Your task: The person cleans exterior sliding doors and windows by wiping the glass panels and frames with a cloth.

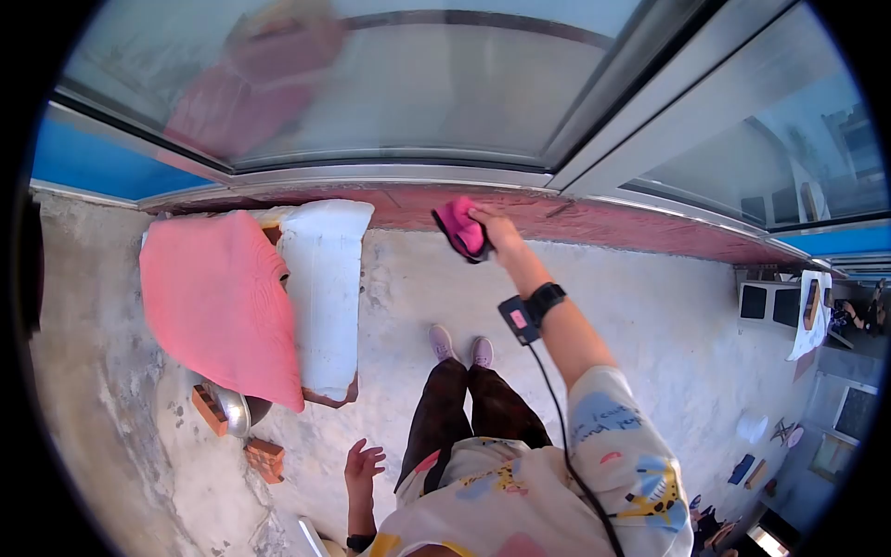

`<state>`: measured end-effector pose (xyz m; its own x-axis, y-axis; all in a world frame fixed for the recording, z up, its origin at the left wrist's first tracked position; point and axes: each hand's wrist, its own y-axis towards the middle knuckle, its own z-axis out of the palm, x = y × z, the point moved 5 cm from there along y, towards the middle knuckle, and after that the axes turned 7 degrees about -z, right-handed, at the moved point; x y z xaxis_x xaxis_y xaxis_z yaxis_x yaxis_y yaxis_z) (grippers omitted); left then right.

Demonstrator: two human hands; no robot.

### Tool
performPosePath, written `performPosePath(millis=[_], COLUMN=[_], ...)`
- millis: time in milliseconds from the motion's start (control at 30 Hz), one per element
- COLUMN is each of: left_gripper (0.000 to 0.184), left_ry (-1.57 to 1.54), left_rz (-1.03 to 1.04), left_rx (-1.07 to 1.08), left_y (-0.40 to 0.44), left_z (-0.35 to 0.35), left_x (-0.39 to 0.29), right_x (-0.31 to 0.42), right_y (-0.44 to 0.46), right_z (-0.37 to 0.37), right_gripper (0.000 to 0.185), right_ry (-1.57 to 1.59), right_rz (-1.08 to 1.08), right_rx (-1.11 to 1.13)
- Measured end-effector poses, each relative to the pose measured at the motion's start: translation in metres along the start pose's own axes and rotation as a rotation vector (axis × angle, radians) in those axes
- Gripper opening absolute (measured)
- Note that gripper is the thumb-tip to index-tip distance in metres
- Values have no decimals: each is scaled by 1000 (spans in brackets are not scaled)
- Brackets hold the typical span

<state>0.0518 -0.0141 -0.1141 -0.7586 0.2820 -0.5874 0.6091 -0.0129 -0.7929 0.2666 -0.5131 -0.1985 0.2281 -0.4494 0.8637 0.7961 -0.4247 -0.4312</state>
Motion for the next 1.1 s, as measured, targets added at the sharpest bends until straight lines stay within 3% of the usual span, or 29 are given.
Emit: performPosePath(millis=[67,100,167,233,367,500,567,667,700,767,800,833,900,1000,1100], left_gripper=[44,44,43,41,43,43,44,44,45,44,43,42,42,42,42], left_ry=[-4,-2,-10,16,64,149,171,212,246,279,303,329,355,399,426], left_rz=[30,56,72,74,86,122,140,182,210,226,247,264,282,288,318], left_rx=[41,43,46,21,87,179,222,246,245,252,262,270,300,333,351], left_y=[10,14,25,33,49,65,76,80,83,77,78,76,72,64,64], left_z=[14,19,22,24,32,49,52,61,66,75,81,89,108,131,159], left_x=[-29,-43,-66,-82,-102,-133,-149,-171,-185,-189,-194,-197,-201,-202,-207], right_x=[-56,-81,-60,-66,-36,-11,-11,15,5,-28,-44,-51,-2,23,49], right_y=[24,49,56,83,76,49,48,15,17,24,25,38,38,25,-33], right_z=[45,61,85,78,31,-47,-97,-141,-149,-162,-157,-151,-133,-144,-185], right_gripper=[41,38,21,23,24,24,22,19,19,15,14,14,15,15,15], right_ry=[668,825,1100,1211,1204,1204,1166,1043,1074,1101,1106,1053,1314,1364,1284], right_rz=[166,133,135,116,52,-47,-229,-269,-293,-509,-337,-314,-367,-240,-489], right_rx=[201,202,-91,-228,-258,-460,-560,-586,-598,-410,-904,-923,-835,-920,-865])
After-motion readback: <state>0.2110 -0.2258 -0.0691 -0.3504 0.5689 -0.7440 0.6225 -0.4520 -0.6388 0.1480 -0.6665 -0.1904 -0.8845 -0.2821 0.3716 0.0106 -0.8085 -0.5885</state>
